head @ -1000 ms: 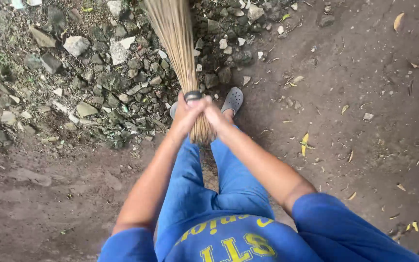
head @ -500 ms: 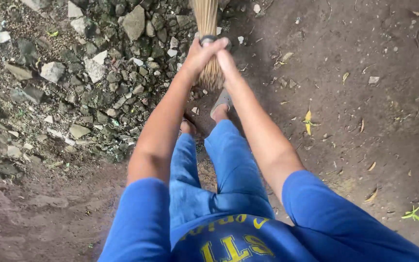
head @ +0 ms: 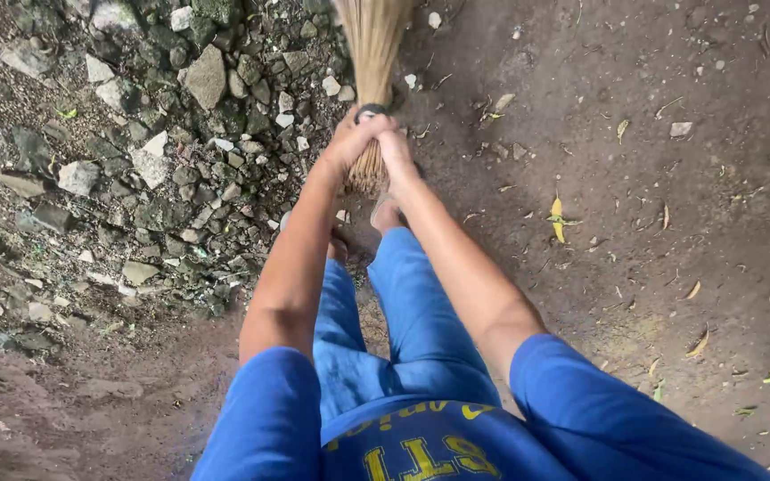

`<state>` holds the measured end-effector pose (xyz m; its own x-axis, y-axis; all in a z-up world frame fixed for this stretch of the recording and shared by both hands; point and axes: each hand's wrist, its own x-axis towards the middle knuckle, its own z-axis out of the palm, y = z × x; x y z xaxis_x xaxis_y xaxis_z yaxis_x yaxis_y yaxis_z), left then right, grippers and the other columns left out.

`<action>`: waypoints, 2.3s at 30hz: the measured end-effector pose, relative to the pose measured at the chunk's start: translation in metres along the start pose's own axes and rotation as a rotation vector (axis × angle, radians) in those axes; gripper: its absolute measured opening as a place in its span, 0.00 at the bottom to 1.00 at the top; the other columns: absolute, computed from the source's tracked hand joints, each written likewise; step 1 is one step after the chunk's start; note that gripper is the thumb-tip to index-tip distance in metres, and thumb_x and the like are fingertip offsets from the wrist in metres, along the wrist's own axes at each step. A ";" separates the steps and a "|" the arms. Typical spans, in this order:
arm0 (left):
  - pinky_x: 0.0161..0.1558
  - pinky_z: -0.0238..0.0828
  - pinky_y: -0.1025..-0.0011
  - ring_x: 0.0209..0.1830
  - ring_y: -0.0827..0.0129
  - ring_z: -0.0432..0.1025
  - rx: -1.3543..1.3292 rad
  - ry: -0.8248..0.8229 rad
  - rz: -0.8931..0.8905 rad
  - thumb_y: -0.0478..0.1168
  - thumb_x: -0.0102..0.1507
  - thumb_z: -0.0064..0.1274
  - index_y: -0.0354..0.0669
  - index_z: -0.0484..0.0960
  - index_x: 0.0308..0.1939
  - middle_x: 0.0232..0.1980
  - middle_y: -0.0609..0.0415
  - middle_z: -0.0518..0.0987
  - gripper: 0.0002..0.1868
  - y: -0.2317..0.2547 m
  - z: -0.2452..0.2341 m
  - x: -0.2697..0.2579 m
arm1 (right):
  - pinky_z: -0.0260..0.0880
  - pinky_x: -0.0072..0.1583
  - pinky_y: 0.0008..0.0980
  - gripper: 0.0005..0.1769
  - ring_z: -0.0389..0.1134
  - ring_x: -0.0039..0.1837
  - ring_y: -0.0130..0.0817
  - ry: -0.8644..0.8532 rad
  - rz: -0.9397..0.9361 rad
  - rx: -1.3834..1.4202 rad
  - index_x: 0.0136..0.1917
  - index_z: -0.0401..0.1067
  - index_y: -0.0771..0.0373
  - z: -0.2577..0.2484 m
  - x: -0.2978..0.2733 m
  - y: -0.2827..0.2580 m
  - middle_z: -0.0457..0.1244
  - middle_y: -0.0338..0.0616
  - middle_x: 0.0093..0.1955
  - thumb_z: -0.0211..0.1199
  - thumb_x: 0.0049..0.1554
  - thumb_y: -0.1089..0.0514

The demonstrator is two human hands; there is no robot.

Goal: The person sweeps dry leaves and dirt across the ground outdoors using a broom.

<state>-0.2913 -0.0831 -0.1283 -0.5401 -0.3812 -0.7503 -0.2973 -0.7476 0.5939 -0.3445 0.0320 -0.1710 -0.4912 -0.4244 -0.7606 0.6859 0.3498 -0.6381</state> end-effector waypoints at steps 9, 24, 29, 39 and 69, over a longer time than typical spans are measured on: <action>0.58 0.72 0.69 0.52 0.68 0.75 0.072 0.019 0.080 0.50 0.55 0.64 0.33 0.65 0.69 0.54 0.52 0.79 0.44 -0.031 0.001 -0.049 | 0.69 0.53 0.29 0.16 0.68 0.52 0.27 -0.111 0.158 -0.116 0.53 0.73 0.60 -0.004 -0.055 -0.020 0.67 0.38 0.49 0.64 0.58 0.48; 0.51 0.75 0.60 0.50 0.56 0.75 0.124 -0.202 -0.131 0.56 0.52 0.66 0.16 0.71 0.68 0.54 0.37 0.79 0.52 -0.079 0.132 0.048 | 0.74 0.44 0.42 0.19 0.70 0.44 0.40 -0.026 0.314 0.206 0.55 0.72 0.63 -0.146 0.001 -0.060 0.67 0.49 0.47 0.63 0.62 0.46; 0.58 0.72 0.70 0.57 0.63 0.75 0.402 -0.370 -0.060 0.57 0.49 0.69 0.26 0.58 0.74 0.59 0.43 0.79 0.59 -0.052 0.155 0.027 | 0.76 0.47 0.37 0.20 0.73 0.47 0.34 0.163 0.123 0.482 0.57 0.73 0.62 -0.146 -0.033 -0.049 0.69 0.45 0.49 0.61 0.60 0.45; 0.52 0.78 0.66 0.50 0.63 0.78 0.364 -0.373 -0.207 0.52 0.51 0.70 0.22 0.76 0.65 0.54 0.44 0.84 0.46 -0.123 0.201 0.107 | 0.73 0.46 0.36 0.12 0.70 0.44 0.33 0.088 0.109 0.619 0.52 0.73 0.62 -0.215 0.031 -0.038 0.68 0.41 0.45 0.62 0.63 0.51; 0.52 0.74 0.69 0.50 0.67 0.74 0.224 -0.201 -0.112 0.47 0.54 0.66 0.35 0.64 0.66 0.51 0.48 0.78 0.41 -0.195 0.186 -0.101 | 0.69 0.47 0.33 0.16 0.67 0.48 0.28 0.309 -0.079 -0.132 0.51 0.76 0.66 -0.261 -0.136 0.096 0.68 0.40 0.46 0.65 0.59 0.51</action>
<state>-0.3249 0.2022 -0.1148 -0.6325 -0.1712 -0.7554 -0.5177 -0.6320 0.5767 -0.3519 0.3413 -0.1604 -0.6932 -0.1885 -0.6957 0.5739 0.4397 -0.6909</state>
